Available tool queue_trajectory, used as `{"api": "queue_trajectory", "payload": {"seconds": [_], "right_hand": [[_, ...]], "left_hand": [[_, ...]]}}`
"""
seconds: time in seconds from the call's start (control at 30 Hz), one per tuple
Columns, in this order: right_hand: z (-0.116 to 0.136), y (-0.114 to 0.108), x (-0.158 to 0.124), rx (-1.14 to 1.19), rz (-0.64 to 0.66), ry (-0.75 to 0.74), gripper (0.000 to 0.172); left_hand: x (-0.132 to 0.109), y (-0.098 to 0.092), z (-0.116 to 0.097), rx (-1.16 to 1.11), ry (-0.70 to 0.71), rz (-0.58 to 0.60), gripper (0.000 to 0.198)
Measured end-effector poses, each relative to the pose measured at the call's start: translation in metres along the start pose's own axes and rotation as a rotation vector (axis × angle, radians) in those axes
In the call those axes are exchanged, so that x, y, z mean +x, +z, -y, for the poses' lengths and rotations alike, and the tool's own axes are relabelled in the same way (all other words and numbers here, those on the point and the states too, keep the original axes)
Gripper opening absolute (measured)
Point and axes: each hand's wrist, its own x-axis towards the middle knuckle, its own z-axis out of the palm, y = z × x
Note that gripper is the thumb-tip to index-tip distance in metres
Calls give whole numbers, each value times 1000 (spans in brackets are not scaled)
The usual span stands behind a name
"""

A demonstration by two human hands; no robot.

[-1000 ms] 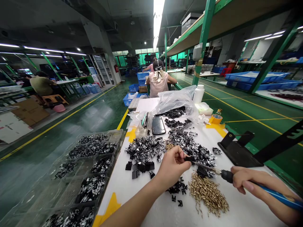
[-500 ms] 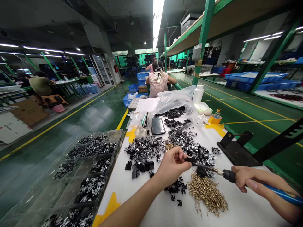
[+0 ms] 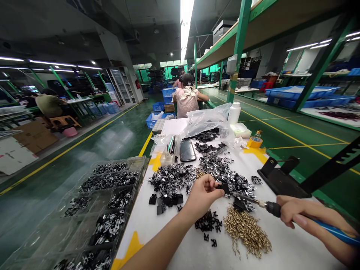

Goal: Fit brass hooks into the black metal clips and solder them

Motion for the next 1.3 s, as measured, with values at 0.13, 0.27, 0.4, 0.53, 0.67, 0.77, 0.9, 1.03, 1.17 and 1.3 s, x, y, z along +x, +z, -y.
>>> {"api": "queue_trajectory", "payload": {"seconds": [0.13,0.27,0.4,0.53,0.67,0.77,0.9,1.03,1.17,1.3], "right_hand": [[9,5,3,82,-30,-13,41],[16,9,6,135,-30,-31,42],[12,9,5,145,-17,-24,41],[5,8,1,154,17,27,41],[1,7,-1,153,36,69,41],[0,7,-2,153,30,68,41],[0,7,-2,143,19,59,42],[-1,7,-2,146,21,49,42],[-2,6,-1,153,32,36,41],[2,7,1,137,28,-5,42]], "left_hand": [[0,0,0,-14,10,10,28],[0,2,-1,-32,6,14,30],[-1,3,-2,-28,-5,9,31],[-2,1,-5,-41,-11,42,30],[-2,0,-7,-41,0,79,28],[-1,-1,-6,-32,30,96,27],[1,-2,-3,-25,54,119,27],[1,-3,-2,-30,65,142,26],[1,-4,-2,-37,70,147,26],[2,-4,-1,-40,74,158,24]]}}
